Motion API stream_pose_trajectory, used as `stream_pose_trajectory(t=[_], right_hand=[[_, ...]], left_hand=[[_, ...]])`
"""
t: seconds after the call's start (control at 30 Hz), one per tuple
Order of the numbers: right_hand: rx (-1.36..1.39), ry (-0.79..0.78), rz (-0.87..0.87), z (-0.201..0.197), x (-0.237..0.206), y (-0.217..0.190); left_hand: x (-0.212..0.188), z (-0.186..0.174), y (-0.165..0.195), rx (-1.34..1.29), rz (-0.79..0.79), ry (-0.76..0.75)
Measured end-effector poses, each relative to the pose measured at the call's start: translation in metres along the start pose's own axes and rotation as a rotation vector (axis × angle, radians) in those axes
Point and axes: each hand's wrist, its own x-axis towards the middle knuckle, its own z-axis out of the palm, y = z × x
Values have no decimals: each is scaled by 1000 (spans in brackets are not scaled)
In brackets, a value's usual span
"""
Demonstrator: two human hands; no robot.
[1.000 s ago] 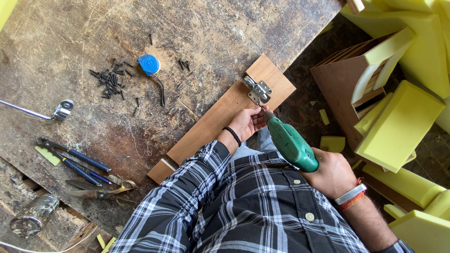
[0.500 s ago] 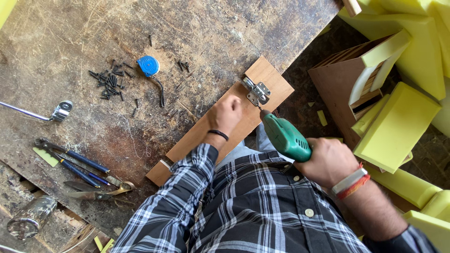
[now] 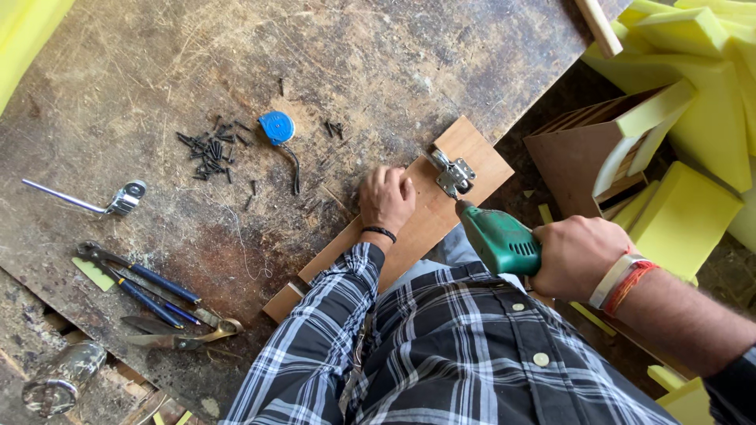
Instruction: The person attaches metal hinges to a wooden board using a cordless drill and a hammer. They then use a nail gun to secure the hinge further and inspect the assembled piece.
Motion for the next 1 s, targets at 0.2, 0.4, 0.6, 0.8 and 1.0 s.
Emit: stream_pose_trajectory(t=[0.2,0.4,0.6,0.8,1.0], right_hand=[[58,-11,34,14,2,0],[75,-78,22,27,-4,0],[106,-140,58,32,-5,6],[90,-116,38,35,-4,2],[88,-138,64,26,2,-1]], left_hand=[[-7,3,-2,-171,-43,-81],[-15,1,7,-197,-73,-225],[-20,-6,16,-120,-20,-154],[-20,-10,17,-143,-35,-152],[-19,-12,18,-165,-44,-142]])
